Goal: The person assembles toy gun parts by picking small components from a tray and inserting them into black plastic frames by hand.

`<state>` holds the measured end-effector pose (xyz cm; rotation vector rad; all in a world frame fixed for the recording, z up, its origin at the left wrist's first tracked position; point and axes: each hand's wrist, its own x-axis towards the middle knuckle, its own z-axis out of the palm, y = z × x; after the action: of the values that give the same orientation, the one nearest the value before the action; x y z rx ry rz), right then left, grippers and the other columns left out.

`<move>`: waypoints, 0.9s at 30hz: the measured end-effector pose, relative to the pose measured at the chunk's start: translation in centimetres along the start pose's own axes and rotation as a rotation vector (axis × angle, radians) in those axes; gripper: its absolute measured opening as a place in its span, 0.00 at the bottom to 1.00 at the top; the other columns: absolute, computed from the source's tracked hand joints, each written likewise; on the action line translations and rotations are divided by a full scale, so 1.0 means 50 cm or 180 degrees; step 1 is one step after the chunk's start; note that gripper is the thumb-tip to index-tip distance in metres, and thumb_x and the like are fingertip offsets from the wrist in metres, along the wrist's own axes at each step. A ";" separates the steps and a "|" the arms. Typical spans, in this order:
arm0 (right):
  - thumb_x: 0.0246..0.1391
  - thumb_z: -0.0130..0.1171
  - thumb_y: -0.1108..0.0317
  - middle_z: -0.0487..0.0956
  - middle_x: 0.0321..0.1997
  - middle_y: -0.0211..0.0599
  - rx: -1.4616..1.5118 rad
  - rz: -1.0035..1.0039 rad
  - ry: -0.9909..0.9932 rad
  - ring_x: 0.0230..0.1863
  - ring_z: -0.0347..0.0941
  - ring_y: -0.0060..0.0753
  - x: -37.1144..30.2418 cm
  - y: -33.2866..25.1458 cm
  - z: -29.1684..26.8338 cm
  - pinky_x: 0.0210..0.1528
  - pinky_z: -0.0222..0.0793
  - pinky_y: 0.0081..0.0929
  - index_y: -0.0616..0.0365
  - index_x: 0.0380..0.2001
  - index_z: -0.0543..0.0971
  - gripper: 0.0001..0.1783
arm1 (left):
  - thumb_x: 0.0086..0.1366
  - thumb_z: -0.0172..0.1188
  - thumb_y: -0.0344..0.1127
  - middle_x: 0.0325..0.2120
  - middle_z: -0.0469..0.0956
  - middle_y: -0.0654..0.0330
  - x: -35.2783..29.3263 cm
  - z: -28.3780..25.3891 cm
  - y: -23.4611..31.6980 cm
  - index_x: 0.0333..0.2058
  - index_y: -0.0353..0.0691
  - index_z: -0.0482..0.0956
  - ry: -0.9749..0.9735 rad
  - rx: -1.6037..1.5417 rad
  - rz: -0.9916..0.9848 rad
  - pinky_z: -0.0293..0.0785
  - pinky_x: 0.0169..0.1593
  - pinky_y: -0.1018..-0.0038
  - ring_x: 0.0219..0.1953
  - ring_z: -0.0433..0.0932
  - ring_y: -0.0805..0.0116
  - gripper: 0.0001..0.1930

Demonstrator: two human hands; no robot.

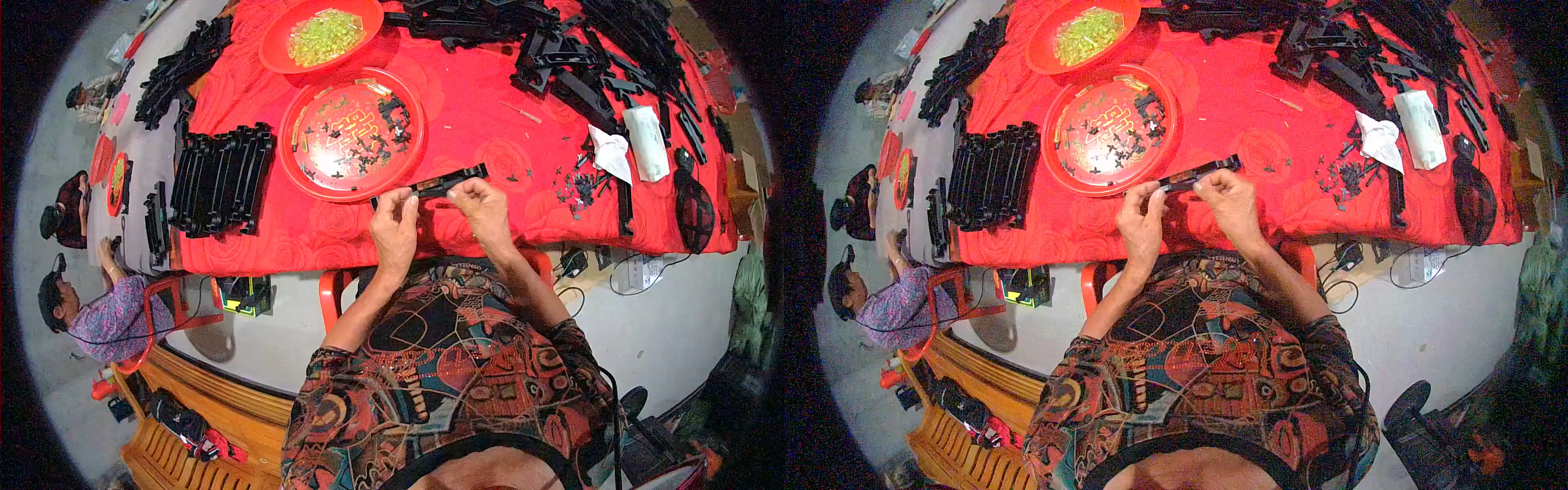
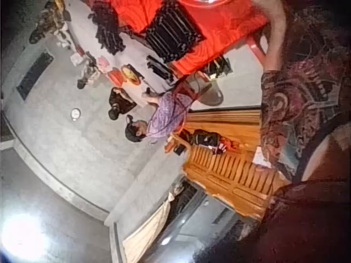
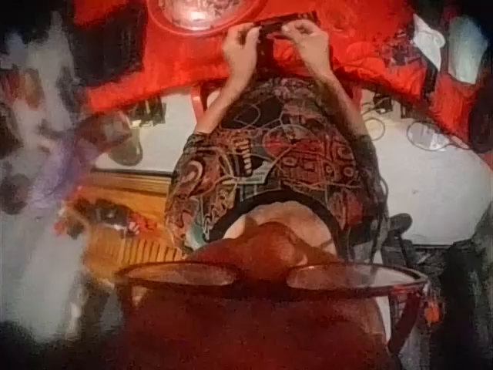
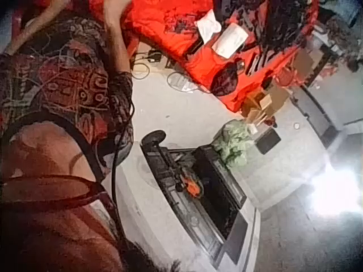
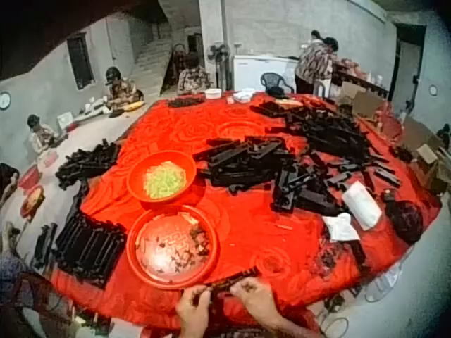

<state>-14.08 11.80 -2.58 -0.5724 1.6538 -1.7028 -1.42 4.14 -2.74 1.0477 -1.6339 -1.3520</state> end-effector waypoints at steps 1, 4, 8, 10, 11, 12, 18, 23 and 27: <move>0.49 0.60 0.73 0.71 0.21 0.21 0.0003 0.0007 -0.0006 0.24 0.62 0.11 0.004 -0.005 -0.010 0.26 0.59 0.14 0.60 0.24 0.76 0.04 | 0.57 0.57 0.26 0.27 0.74 0.59 -0.006 -0.003 0.011 0.35 0.34 0.75 0.0204 0.0500 0.0662 0.70 0.32 0.72 0.29 0.73 0.66 0.07; 0.48 0.60 0.73 0.71 0.20 0.20 -0.0348 0.0160 -0.0015 0.23 0.62 0.11 0.021 -0.017 -0.053 0.25 0.58 0.14 0.61 0.24 0.76 0.04 | 0.53 0.58 0.26 0.29 0.72 0.57 0.016 -0.024 0.005 0.34 0.34 0.75 0.0204 0.2246 0.2387 0.67 0.34 0.69 0.30 0.71 0.62 0.09; 0.49 0.59 0.73 0.71 0.20 0.20 -0.0533 0.0264 -0.0057 0.22 0.61 0.10 0.029 -0.025 -0.074 0.26 0.56 0.12 0.60 0.23 0.77 0.04 | 0.51 0.57 0.29 0.32 0.71 0.58 0.024 -0.011 -0.038 0.33 0.35 0.75 0.0107 0.2924 0.2585 0.64 0.36 0.66 0.35 0.69 0.59 0.09; 0.49 0.59 0.73 0.70 0.20 0.20 -0.0735 0.0284 -0.0067 0.23 0.61 0.10 0.032 -0.025 -0.076 0.25 0.56 0.12 0.61 0.23 0.76 0.04 | 0.51 0.56 0.29 0.33 0.71 0.58 0.025 -0.010 -0.045 0.32 0.36 0.75 0.0061 0.2984 0.2515 0.63 0.37 0.65 0.36 0.68 0.59 0.08; 0.49 0.59 0.73 0.70 0.20 0.20 -0.0736 0.0290 -0.0063 0.23 0.61 0.10 0.033 -0.022 -0.077 0.25 0.56 0.12 0.61 0.23 0.76 0.04 | 0.51 0.56 0.29 0.33 0.71 0.58 0.024 -0.010 -0.045 0.31 0.36 0.75 0.0011 0.3039 0.2448 0.63 0.38 0.65 0.37 0.68 0.59 0.07; 0.48 0.59 0.73 0.70 0.20 0.20 -0.0777 0.0269 -0.0135 0.22 0.61 0.10 0.036 -0.017 -0.077 0.24 0.56 0.12 0.61 0.23 0.76 0.04 | 0.51 0.56 0.29 0.33 0.71 0.58 0.023 -0.012 -0.045 0.31 0.36 0.75 0.0006 0.3039 0.2444 0.63 0.38 0.65 0.37 0.68 0.59 0.07; 0.44 0.62 0.66 0.71 0.14 0.32 -0.1487 0.0012 -0.0342 0.18 0.65 0.20 0.043 -0.033 -0.048 0.21 0.61 0.25 0.63 0.21 0.77 0.10 | 0.47 0.60 0.29 0.29 0.70 0.62 0.016 -0.021 -0.022 0.27 0.39 0.75 -0.0280 0.2729 0.2462 0.60 0.37 0.64 0.34 0.67 0.61 0.07; 0.42 0.62 0.63 0.74 0.15 0.45 -0.2069 0.0017 -0.0367 0.20 0.73 0.38 0.038 -0.033 -0.020 0.25 0.66 0.36 0.61 0.20 0.78 0.11 | 0.49 0.58 0.30 0.30 0.70 0.58 0.005 -0.022 -0.022 0.28 0.37 0.76 -0.0244 0.2933 0.2192 0.60 0.41 0.59 0.37 0.67 0.58 0.06; 0.42 0.61 0.62 0.75 0.17 0.48 -0.2389 0.0101 -0.0329 0.24 0.75 0.47 0.037 -0.034 -0.010 0.27 0.68 0.41 0.60 0.21 0.78 0.11 | 0.49 0.59 0.30 0.36 0.71 0.55 0.013 -0.025 -0.022 0.28 0.38 0.77 -0.0066 0.2790 0.2346 0.59 0.45 0.58 0.41 0.67 0.56 0.07</move>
<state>-15.95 10.72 -1.22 -0.9474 2.1910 -0.9629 -0.35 2.97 -3.62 0.7163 -2.3673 -0.1350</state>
